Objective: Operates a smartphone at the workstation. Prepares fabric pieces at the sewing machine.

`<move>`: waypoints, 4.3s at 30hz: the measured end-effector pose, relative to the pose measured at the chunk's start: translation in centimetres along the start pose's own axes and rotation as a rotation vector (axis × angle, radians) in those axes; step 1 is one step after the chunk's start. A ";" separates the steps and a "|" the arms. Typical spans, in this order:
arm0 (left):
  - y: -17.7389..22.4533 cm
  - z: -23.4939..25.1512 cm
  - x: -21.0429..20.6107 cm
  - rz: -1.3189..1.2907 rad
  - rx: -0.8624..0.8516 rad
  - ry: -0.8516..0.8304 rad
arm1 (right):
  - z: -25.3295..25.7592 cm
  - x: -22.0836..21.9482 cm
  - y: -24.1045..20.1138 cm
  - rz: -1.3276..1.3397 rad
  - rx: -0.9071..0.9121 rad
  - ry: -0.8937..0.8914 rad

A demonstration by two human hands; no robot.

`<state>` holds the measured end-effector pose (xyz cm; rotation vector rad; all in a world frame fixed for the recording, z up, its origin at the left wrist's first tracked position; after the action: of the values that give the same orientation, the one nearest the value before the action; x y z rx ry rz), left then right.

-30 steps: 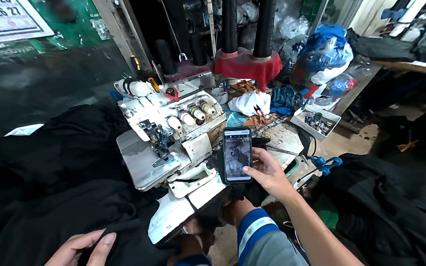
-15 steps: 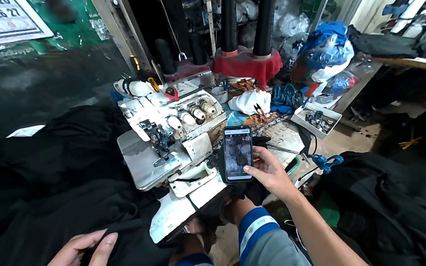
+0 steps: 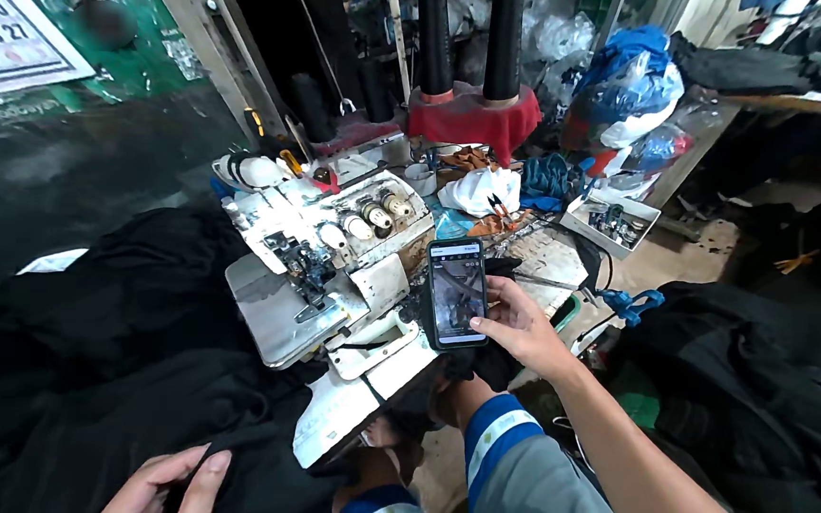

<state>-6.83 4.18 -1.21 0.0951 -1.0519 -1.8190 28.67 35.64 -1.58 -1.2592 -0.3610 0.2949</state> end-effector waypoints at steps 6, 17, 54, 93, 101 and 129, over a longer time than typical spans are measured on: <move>0.3 0.2 -0.1 0.010 0.008 -0.007 | -0.2 0.1 0.0 0.005 -0.002 -0.014; 0.2 0.2 -0.1 0.004 -0.003 -0.021 | -0.1 0.1 -0.5 0.007 -0.009 -0.011; 0.2 0.1 0.0 0.011 -0.008 -0.016 | 0.2 -0.2 0.0 -0.024 -0.022 -0.046; 0.3 0.0 -0.1 -0.011 -0.009 -0.008 | 0.0 -0.3 -0.6 -0.032 -0.010 -0.038; 0.5 0.0 -0.1 -0.012 0.003 -0.002 | -0.3 0.1 0.9 0.064 -0.118 0.025; 0.3 0.0 -0.1 -0.028 0.000 0.000 | -0.2 -0.3 0.0 0.037 -0.032 -0.019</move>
<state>-6.52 4.24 -1.06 0.1105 -1.0556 -1.8438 28.48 35.38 -1.66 -1.2967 -0.3604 0.3346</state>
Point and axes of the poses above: each hand's wrist, its own z-axis towards the middle knuckle, its own x-axis out of the back of the hand, y = z × x, the point moved 5 cm from there along z, towards the middle knuckle, and after that the axes turned 6 degrees about y, right-handed, at the moved point
